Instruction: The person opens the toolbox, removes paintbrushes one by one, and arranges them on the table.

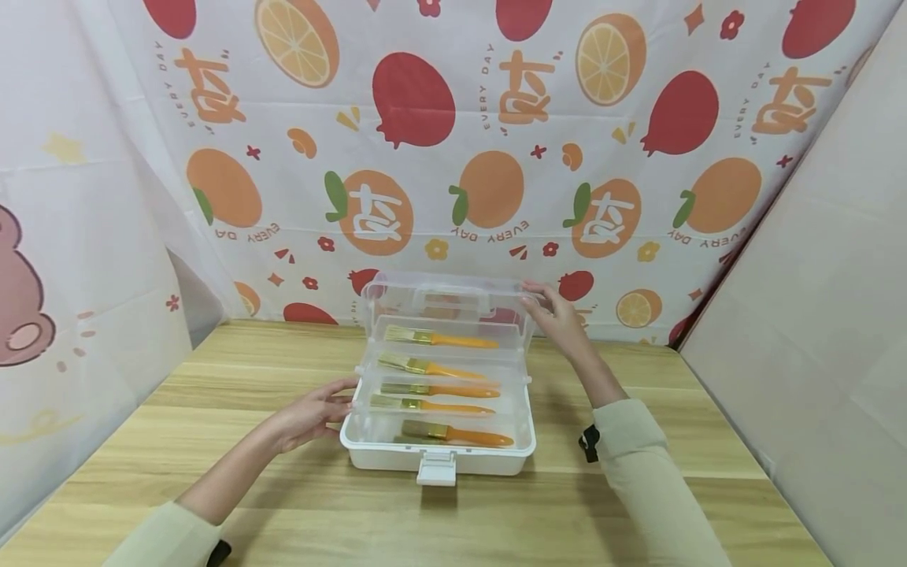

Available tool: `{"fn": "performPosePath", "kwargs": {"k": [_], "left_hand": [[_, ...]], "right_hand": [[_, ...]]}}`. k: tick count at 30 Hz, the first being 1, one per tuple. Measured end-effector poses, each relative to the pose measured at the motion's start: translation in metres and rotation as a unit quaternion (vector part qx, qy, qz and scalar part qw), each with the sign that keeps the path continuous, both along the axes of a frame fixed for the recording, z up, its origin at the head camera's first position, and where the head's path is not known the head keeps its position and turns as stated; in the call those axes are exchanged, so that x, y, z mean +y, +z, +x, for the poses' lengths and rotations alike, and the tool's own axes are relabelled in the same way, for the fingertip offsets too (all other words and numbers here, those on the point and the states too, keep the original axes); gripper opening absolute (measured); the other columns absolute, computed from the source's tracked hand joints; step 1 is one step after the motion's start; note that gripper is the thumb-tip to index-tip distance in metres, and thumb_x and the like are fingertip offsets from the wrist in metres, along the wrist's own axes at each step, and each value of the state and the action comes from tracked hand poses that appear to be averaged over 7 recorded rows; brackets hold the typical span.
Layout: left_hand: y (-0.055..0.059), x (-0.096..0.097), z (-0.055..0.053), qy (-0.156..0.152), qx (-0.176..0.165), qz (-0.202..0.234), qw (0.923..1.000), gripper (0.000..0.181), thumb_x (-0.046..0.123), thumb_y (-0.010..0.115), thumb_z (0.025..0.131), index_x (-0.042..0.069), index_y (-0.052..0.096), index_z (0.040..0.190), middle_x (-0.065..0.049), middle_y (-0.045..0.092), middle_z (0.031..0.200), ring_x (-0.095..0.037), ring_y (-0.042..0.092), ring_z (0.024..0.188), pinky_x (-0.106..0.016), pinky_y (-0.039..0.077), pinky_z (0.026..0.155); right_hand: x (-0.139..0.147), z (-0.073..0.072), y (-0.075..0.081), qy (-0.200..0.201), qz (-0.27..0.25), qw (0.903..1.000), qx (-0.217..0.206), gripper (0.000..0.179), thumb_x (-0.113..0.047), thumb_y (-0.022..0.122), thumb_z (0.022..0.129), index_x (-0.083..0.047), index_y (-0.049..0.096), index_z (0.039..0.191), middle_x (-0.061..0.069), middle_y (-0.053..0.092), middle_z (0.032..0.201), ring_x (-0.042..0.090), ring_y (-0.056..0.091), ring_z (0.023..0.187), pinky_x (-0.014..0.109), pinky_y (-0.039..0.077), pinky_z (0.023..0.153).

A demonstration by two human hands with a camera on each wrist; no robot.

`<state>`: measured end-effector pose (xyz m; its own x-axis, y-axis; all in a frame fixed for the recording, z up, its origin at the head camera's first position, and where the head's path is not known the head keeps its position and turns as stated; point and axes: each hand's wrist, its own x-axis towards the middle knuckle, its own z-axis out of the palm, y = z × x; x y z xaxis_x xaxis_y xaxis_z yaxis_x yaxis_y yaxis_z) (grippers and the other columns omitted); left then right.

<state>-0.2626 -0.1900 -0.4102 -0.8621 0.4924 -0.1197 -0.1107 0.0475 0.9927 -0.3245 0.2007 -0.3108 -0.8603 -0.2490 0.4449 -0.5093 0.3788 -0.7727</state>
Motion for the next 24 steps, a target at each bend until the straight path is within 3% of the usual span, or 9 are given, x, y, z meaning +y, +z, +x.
{"fn": "performPosePath", "kwargs": {"k": [2,5,8,12,19,21,24], "left_hand": [[0.0,0.0,0.001,0.0,0.0,0.001,1.0,0.053,0.006,0.041,0.097,-0.007,0.014,0.14,-0.037,0.026,0.135,-0.042,0.042,0.114,-0.054,0.044,0.083],[-0.001,0.001,0.003,0.003,0.0,0.001,1.0,0.052,0.006,0.041,0.097,-0.008,0.015,0.14,-0.036,0.028,0.134,-0.042,0.044,0.113,-0.053,0.044,0.082],[-0.001,0.001,0.005,0.006,-0.001,0.0,1.0,0.052,0.006,0.041,0.097,-0.008,0.015,0.14,-0.036,0.028,0.134,-0.042,0.044,0.112,-0.053,0.045,0.082],[-0.001,0.001,0.007,0.01,-0.002,0.0,0.9999,0.053,0.006,0.041,0.097,-0.008,0.014,0.14,-0.037,0.028,0.134,-0.043,0.043,0.113,-0.053,0.045,0.082],[0.0,0.003,0.011,0.008,0.0,-0.003,1.0,0.054,0.008,0.043,0.097,-0.008,0.014,0.14,-0.036,0.027,0.134,-0.042,0.044,0.112,-0.05,0.047,0.08],[0.0,0.003,0.012,0.008,-0.001,-0.003,1.0,0.054,0.009,0.043,0.097,-0.008,0.015,0.14,-0.036,0.027,0.134,-0.041,0.045,0.112,-0.049,0.047,0.08],[0.001,0.004,0.014,0.011,-0.001,-0.004,0.9999,0.054,0.008,0.043,0.097,-0.008,0.016,0.14,-0.035,0.029,0.133,-0.041,0.045,0.111,-0.048,0.048,0.079]], "right_hand": [[0.001,0.003,-0.003,0.011,-0.011,0.9998,-0.009,0.042,-0.013,0.048,0.097,0.003,0.039,0.135,0.016,0.03,0.144,0.04,0.044,0.116,0.029,0.05,0.072],[0.004,-0.001,-0.015,0.018,-0.039,0.9987,-0.026,0.046,-0.01,0.046,0.097,0.001,0.033,0.14,0.018,0.027,0.145,0.042,0.044,0.114,0.035,0.051,0.078],[0.009,-0.01,-0.031,0.021,-0.08,0.9957,-0.041,0.046,-0.005,0.046,0.097,0.005,0.031,0.139,0.024,0.033,0.14,0.04,0.042,0.118,0.037,0.046,0.086],[0.011,-0.018,-0.049,0.029,-0.124,0.9906,-0.05,0.045,-0.004,0.045,0.096,0.011,0.031,0.136,0.029,0.038,0.134,0.037,0.039,0.12,0.031,0.044,0.089],[0.016,-0.021,-0.072,0.053,-0.153,0.9808,-0.109,0.057,-0.013,0.044,0.098,-0.008,0.015,0.147,0.023,0.025,0.144,0.036,0.031,0.127,0.043,0.039,0.093],[0.016,-0.022,-0.077,0.055,-0.163,0.9781,-0.117,0.056,-0.013,0.044,0.098,-0.007,0.016,0.147,0.023,0.025,0.144,0.037,0.031,0.126,0.045,0.038,0.093],[0.016,-0.024,-0.085,0.05,-0.171,0.9763,-0.123,0.054,-0.006,0.043,0.098,-0.002,0.017,0.145,0.024,0.026,0.143,0.037,0.031,0.126,0.037,0.037,0.095]]}}
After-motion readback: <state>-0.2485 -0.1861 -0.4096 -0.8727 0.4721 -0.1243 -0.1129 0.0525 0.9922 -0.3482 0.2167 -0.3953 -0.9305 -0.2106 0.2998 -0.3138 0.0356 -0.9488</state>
